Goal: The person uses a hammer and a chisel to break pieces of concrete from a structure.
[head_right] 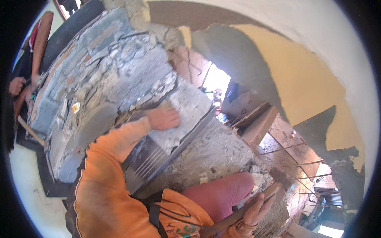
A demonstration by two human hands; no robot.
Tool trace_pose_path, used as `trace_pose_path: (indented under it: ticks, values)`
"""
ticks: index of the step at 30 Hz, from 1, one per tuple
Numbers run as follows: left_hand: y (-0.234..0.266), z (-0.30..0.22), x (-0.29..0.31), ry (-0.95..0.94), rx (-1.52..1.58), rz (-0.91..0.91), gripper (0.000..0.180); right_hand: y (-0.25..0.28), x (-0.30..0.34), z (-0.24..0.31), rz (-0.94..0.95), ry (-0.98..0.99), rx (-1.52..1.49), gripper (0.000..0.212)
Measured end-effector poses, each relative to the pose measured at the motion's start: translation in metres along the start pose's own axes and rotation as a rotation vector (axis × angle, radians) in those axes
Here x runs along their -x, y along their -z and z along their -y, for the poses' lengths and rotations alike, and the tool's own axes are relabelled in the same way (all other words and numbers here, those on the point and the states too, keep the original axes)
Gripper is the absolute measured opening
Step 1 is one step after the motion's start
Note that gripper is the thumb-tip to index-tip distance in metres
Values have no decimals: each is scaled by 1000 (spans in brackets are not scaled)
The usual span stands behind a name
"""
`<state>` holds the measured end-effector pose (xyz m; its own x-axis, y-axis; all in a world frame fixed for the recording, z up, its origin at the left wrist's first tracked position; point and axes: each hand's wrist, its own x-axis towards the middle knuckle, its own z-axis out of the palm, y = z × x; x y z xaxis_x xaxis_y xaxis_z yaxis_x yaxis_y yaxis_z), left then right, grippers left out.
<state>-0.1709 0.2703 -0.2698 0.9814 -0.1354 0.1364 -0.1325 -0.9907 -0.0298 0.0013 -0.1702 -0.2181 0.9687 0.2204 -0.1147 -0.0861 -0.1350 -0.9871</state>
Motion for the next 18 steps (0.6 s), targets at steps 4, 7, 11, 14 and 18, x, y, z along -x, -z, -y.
trace_pose_path:
  ticks: [4,7,11,14,18]
  values:
    - [0,-14,2,55,26,-135,17,-8,4,16,68,86,2,54]
    - [2,-25,3,173,202,-72,34,-26,1,24,192,212,157,54]
    - [11,-47,10,276,340,-129,58,-96,2,0,430,388,87,53]
    - [-2,-75,26,441,415,-292,68,-154,-3,36,755,273,370,52]
    - [-17,-95,35,456,431,-377,70,-221,-6,64,926,440,427,50]
